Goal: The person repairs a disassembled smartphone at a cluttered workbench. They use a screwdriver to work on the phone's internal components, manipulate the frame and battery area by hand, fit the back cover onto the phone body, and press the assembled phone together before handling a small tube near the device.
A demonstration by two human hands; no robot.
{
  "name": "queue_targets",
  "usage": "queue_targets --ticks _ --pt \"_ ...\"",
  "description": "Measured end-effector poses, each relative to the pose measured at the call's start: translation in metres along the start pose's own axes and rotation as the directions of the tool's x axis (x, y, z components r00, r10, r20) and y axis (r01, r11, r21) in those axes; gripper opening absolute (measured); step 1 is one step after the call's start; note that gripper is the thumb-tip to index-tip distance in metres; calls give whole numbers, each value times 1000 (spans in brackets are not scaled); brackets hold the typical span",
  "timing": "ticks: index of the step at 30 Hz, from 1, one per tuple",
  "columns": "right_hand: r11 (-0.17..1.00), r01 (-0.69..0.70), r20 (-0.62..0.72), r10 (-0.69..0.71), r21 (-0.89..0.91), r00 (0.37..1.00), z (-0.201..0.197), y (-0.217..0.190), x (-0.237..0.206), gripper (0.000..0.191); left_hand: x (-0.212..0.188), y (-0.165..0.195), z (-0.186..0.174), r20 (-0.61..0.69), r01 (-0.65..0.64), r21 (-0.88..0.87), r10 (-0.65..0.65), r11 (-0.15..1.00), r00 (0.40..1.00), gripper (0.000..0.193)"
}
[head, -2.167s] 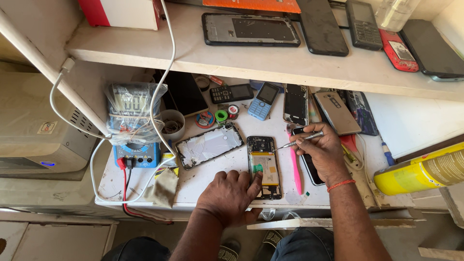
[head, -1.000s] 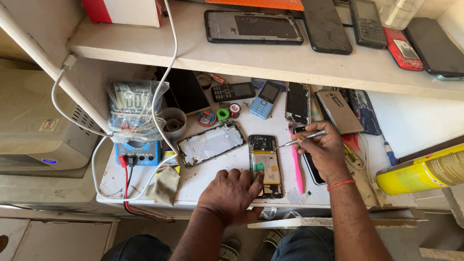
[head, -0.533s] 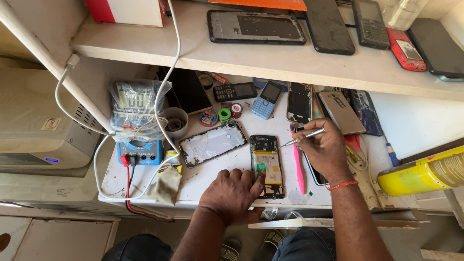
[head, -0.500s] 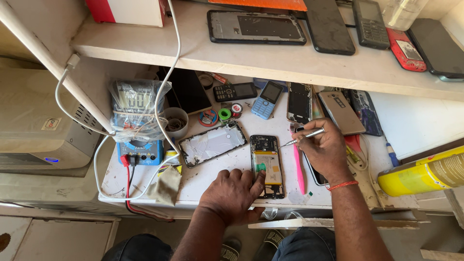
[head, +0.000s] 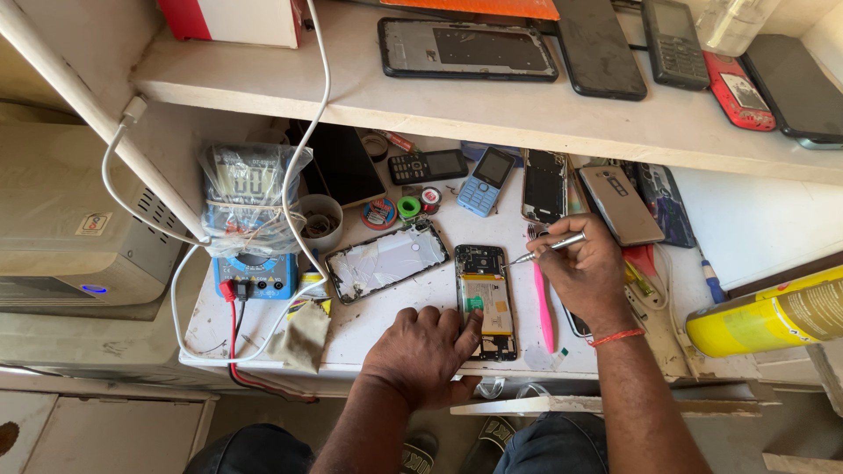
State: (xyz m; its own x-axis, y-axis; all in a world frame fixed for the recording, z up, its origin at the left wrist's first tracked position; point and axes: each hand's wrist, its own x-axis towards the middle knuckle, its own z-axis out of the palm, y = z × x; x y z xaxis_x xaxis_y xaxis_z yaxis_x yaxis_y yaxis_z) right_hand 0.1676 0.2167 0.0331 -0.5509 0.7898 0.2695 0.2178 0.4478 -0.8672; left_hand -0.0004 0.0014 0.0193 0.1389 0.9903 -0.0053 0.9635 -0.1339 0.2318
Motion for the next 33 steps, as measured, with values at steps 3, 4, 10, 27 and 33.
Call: queue_targets --ticks 3,4,10,27,33 --pt "1000 -4 5 4 23 1000 1 0 1 28 0 0 -1 10 2 2 -2 1000 1000 92" --pt "1000 -12 3 12 21 1000 1 0 1 29 0 0 -1 11 3 3 -3 1000 1000 92" --pt "1000 -31 -9 31 1 999 2 -2 -1 29 0 0 -1 18 4 3 -4 1000 1000 92" --pt "999 1 -12 0 53 1000 0 0 -1 29 0 0 -1 7 2 11 -2 1000 1000 90" --pt "997 28 -2 -28 78 1000 -1 1 -1 30 0 0 0 21 5 5 -6 1000 1000 90"
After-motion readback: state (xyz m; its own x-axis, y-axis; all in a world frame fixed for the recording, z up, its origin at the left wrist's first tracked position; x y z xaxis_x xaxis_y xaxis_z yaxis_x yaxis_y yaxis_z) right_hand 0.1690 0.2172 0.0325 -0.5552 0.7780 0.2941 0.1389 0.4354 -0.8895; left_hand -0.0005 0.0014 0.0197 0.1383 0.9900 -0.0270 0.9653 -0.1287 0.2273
